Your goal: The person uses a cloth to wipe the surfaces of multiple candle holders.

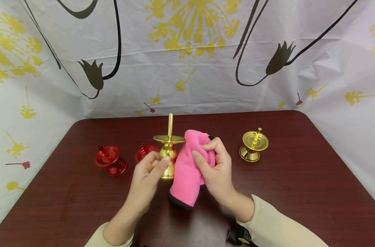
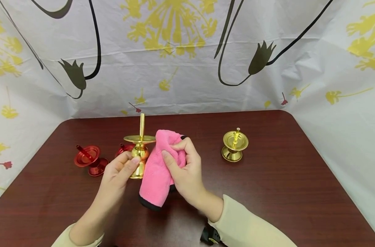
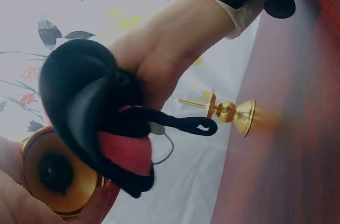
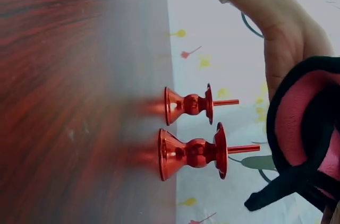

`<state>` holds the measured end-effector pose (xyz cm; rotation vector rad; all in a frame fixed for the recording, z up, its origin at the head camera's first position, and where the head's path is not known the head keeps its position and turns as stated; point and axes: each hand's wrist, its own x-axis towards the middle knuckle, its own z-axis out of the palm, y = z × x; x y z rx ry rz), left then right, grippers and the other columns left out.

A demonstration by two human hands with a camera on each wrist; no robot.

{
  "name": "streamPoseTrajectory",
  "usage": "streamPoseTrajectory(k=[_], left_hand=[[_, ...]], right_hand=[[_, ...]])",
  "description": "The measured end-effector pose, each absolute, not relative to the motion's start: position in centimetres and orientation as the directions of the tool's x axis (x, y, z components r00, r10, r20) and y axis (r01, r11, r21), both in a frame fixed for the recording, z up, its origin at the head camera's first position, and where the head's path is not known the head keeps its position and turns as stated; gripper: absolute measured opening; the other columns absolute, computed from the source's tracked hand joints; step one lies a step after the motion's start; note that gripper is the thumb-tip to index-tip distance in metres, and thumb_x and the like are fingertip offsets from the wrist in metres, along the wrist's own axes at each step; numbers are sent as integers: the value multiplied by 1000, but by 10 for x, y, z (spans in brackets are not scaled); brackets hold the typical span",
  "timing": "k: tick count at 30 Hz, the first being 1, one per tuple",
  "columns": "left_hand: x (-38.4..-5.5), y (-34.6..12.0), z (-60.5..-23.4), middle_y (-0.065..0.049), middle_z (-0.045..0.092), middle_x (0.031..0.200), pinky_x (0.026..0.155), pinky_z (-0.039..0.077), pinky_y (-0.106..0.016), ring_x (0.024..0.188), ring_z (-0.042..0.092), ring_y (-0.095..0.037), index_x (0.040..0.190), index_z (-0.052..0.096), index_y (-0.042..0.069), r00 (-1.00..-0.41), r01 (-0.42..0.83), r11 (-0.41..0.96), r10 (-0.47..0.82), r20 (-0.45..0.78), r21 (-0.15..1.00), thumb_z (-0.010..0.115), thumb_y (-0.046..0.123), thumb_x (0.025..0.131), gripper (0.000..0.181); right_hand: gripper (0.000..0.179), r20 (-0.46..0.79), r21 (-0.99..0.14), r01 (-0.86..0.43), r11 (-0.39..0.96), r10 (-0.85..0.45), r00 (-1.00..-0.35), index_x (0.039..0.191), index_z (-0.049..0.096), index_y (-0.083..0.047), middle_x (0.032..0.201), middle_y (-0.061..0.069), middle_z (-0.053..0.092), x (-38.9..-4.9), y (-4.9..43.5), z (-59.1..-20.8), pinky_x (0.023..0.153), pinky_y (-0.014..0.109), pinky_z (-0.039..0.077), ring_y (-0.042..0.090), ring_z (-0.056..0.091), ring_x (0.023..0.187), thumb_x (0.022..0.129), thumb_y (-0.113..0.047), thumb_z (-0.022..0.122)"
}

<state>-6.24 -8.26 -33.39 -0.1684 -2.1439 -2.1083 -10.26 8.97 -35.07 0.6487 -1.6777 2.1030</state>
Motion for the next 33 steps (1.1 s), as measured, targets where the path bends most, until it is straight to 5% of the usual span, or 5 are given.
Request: streamPoseTrajectory(k=[12, 19, 26, 33], left_hand=[[-62, -86, -331, 2, 69, 81, 68, 57, -23, 73, 64, -10, 102, 53, -11, -987, 153, -20, -53, 151, 988, 55, 6, 99, 17], [-64, -83, -331, 4, 71, 86, 71, 59, -25, 75, 66, -10, 104, 56, -6, -989, 142, 21, -23, 143, 990, 59, 6, 96, 15], [-65, -84, -333, 2, 64, 69, 55, 49, -22, 60, 54, -8, 96, 58, -4, -989, 145, 110, -8, 147, 983, 61, 9, 96, 14], [-60, -82, -332, -10, 68, 76, 54, 51, -24, 63, 58, -7, 97, 61, -3, -972, 234, 183, 40, 230, 955, 64, 8, 94, 12]], right_hand=[[23, 602, -798, -585, -142, -182, -777, 99, 61, 2, 83, -2, 58, -104, 93, -349, 48, 18, 43, 1, 49, 64, 81, 14, 70], [27, 654, -756, -646, -104, -86, -751, 99, 64, 4, 85, 0, 63, -104, 95, -348, 52, 17, 46, 3, 52, 65, 77, 17, 71], [22, 544, -839, -542, -53, -104, -832, 99, 66, 1, 83, 1, 62, -108, 97, -346, 54, 18, 48, 5, 54, 67, 80, 10, 72], [20, 342, -940, -334, -73, -208, -916, 108, 64, 1, 81, 4, 62, -110, 96, -345, 54, 24, 55, 5, 59, 64, 89, 2, 68]])
